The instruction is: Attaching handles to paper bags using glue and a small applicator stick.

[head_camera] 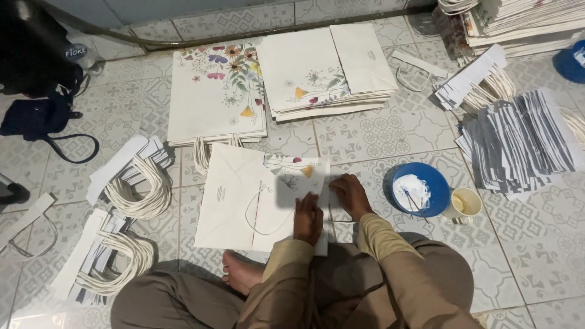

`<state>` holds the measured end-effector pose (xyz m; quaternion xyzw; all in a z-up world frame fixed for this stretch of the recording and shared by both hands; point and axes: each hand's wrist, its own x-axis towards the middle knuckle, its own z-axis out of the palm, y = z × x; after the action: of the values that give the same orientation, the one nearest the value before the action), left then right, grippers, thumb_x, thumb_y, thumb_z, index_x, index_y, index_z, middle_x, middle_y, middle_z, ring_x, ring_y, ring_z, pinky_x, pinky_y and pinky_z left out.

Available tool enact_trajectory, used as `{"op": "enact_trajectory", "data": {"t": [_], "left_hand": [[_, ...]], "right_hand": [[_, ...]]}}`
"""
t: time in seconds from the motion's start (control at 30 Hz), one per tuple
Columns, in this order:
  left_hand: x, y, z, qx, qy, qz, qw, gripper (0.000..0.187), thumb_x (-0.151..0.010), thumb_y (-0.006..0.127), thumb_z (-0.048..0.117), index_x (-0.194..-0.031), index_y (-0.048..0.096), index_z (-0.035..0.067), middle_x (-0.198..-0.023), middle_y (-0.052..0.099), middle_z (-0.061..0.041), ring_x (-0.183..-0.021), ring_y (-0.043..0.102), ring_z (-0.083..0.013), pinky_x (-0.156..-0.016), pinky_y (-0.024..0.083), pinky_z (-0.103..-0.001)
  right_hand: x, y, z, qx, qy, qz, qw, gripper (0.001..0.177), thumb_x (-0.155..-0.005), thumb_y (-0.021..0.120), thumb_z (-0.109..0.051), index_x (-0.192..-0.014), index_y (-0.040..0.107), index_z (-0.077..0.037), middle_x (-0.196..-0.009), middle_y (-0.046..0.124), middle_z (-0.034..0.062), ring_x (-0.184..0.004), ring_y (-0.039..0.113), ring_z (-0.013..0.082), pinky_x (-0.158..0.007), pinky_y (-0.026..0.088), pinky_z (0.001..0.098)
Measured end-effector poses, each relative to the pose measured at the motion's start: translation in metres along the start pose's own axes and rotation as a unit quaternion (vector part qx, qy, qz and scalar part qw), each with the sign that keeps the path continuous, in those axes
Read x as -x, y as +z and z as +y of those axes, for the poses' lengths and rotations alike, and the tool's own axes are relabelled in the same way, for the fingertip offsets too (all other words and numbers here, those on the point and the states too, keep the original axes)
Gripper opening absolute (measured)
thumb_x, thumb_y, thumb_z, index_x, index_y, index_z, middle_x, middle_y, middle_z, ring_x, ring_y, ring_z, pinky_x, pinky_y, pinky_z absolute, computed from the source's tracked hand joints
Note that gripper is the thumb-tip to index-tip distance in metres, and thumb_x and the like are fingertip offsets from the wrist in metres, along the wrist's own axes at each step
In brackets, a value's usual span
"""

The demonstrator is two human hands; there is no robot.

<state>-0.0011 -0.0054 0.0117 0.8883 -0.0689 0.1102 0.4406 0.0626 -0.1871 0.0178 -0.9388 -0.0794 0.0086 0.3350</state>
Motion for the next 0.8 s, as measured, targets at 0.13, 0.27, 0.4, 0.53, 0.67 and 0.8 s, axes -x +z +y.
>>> {"op": "enact_trajectory", "data": {"t": [0.13,0.27,0.4,0.53,0.67,0.8], "left_hand": [[0.003,0.018,-0.023,-0.008,0.013,0.007,1.0,0.033,-0.09,0.06,0.007,-0.122,0.065,0.006,-0.118,0.071,-0.018,-0.127,0.061,-0.0418,-0.117,0.034,-0.061],[0.003,0.02,-0.028,0.011,-0.006,-0.006,1.0,0.033,-0.091,0.06,0.01,-0.124,0.064,0.007,-0.12,0.07,-0.018,-0.13,0.059,-0.041,-0.119,0.032,-0.06],[0.004,0.016,-0.027,0.032,-0.018,-0.018,0.999,0.034,-0.091,0.058,0.011,-0.124,0.063,0.008,-0.118,0.07,-0.016,-0.132,0.057,-0.0413,-0.121,0.03,-0.06],[0.003,0.018,-0.03,0.014,-0.018,-0.028,0.999,0.034,-0.09,0.059,0.01,-0.124,0.063,0.008,-0.115,0.071,-0.014,-0.131,0.059,-0.0403,-0.121,0.031,-0.059],[0.002,0.018,-0.027,0.028,-0.029,-0.026,0.999,0.034,-0.092,0.057,0.011,-0.125,0.062,0.009,-0.119,0.07,-0.015,-0.132,0.057,-0.0402,-0.121,0.03,-0.06],[0.002,0.011,-0.017,0.02,-0.026,-0.028,0.999,0.035,-0.091,0.057,0.009,-0.125,0.062,0.007,-0.122,0.069,-0.018,-0.132,0.057,-0.0414,-0.12,0.031,-0.061]], "right_hand": [[0.0,-0.006,-0.008,-0.008,-0.027,0.02,0.999,0.016,-0.099,0.061,-0.017,-0.106,0.074,-0.023,-0.1,0.066,0.0031,-0.105,0.063,0.0294,-0.088,0.057,0.0441],[0.001,-0.008,-0.01,-0.04,-0.021,0.008,0.999,0.021,-0.098,0.06,-0.009,-0.106,0.075,-0.02,-0.1,0.066,0.0074,-0.105,0.062,0.0331,-0.09,0.056,0.0458],[0.0,-0.008,-0.007,-0.04,-0.012,0.011,0.999,0.022,-0.097,0.06,-0.007,-0.105,0.075,-0.021,-0.098,0.066,0.0062,-0.103,0.063,0.0314,-0.089,0.055,0.0447],[0.001,-0.009,-0.009,-0.056,-0.003,0.012,0.998,0.024,-0.096,0.06,-0.005,-0.104,0.076,-0.021,-0.095,0.066,0.005,-0.101,0.063,0.0294,-0.087,0.055,0.0425],[0.002,-0.012,-0.013,-0.067,0.004,0.001,0.998,0.022,-0.098,0.058,-0.005,-0.105,0.076,-0.017,-0.096,0.068,0.0085,-0.1,0.064,0.0306,-0.087,0.055,0.0431],[0.003,-0.012,-0.014,-0.087,-0.004,0.005,0.996,0.02,-0.098,0.059,-0.006,-0.106,0.076,-0.015,-0.096,0.068,0.0105,-0.1,0.063,0.0327,-0.087,0.055,0.045]]}}
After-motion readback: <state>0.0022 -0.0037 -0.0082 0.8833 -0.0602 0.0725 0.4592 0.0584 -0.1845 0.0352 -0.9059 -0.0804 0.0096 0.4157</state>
